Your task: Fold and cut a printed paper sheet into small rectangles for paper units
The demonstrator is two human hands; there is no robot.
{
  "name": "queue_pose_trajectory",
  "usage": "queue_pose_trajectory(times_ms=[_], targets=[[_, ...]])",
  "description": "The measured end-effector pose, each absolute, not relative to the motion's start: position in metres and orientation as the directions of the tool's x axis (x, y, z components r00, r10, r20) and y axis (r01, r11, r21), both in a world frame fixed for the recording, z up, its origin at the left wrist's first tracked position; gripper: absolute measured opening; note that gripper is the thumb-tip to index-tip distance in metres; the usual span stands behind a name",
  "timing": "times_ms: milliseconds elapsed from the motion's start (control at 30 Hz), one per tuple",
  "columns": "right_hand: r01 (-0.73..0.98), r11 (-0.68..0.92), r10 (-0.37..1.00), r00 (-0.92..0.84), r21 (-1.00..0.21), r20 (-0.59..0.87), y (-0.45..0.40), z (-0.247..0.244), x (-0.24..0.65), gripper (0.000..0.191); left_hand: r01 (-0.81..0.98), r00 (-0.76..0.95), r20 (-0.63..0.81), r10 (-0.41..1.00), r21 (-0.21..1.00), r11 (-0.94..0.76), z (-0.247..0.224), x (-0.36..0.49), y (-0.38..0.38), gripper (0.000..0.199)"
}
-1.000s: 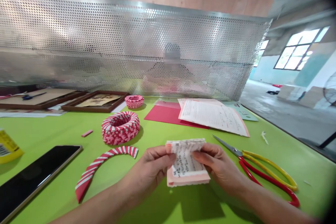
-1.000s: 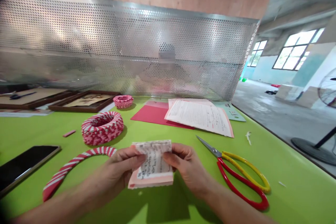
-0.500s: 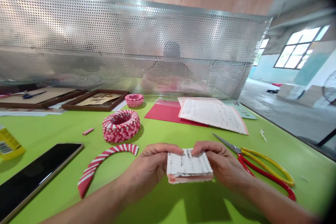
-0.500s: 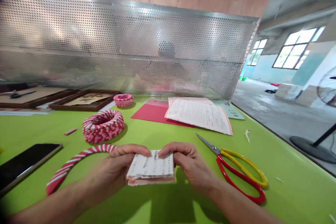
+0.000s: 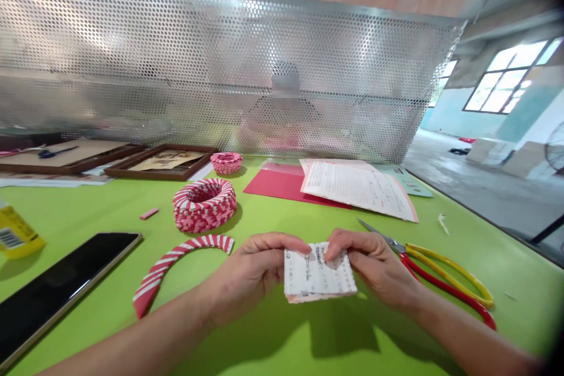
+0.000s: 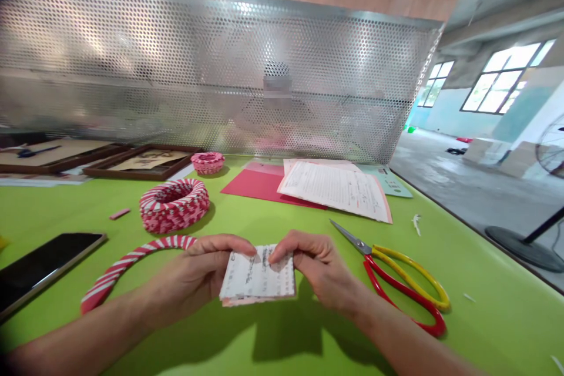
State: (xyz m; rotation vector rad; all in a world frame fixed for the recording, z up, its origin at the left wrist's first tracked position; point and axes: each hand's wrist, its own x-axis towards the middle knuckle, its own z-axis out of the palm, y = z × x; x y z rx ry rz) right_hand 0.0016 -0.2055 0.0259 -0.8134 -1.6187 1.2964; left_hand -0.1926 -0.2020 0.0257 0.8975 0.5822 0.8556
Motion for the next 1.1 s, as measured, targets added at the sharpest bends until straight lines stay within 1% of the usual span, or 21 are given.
queue_pose_trajectory(times_ms=[167, 300, 433, 533, 600, 700, 767, 900, 1000, 1100], targets=[[0.025, 0.347, 0.869, -0.384, -0.938, 0.312, -0.205, 0.026, 0.002, 0.024, -0.39, 0.538, -0.083, 0.839, 0.858, 0.335, 0.029, -0.193, -0.2, 0.021], [0.045, 0.379, 0.864, -0.376, -0.924, 0.337, -0.203, 0.021, 0.002, 0.024, -0.378, 0.53, -0.06, 0.846, 0.876, 0.299, 0.029, -0.194, -0.199, 0.019], [0.054, 0.4, 0.855, -0.381, -0.915, 0.352, -0.202, 0.018, 0.002, 0.027, -0.31, 0.505, -0.068, 0.861, 0.916, 0.254, 0.021, -0.194, -0.2, 0.015], [0.053, 0.409, 0.849, -0.389, -0.911, 0.358, -0.203, 0.018, 0.002, 0.029, -0.268, 0.48, -0.078, 0.874, 0.936, 0.23, 0.015, -0.193, -0.199, 0.022], [0.049, 0.402, 0.849, -0.392, -0.914, 0.353, -0.203, 0.017, 0.002, 0.028, -0.243, 0.452, -0.069, 0.89, 0.95, 0.198, 0.015, -0.192, -0.199, 0.033], [0.063, 0.373, 0.86, -0.398, -0.926, 0.32, -0.203, 0.016, 0.001, 0.026, -0.17, 0.411, -0.023, 0.911, 0.98, 0.102, 0.019, -0.19, -0.201, 0.052], [0.057, 0.323, 0.878, -0.39, -0.945, 0.277, -0.203, 0.015, -0.001, 0.027, -0.113, 0.376, 0.003, 0.927, 0.993, 0.043, 0.022, -0.189, -0.203, 0.057], [-0.007, 0.224, 0.9, -0.383, -0.974, 0.21, -0.201, 0.014, -0.003, 0.04, -0.055, 0.36, 0.012, 0.933, 0.998, 0.008, 0.024, -0.187, -0.205, 0.058], [-0.034, 0.173, 0.905, -0.388, -0.984, 0.172, -0.201, 0.015, -0.003, 0.04, -0.051, 0.373, 0.006, 0.928, 0.999, 0.014, 0.025, -0.187, -0.205, 0.059], [-0.028, 0.096, 0.926, -0.364, -0.995, 0.099, -0.202, 0.018, -0.001, 0.036, -0.044, 0.377, 0.001, 0.926, 0.999, 0.017, 0.026, -0.187, -0.205, 0.059]])
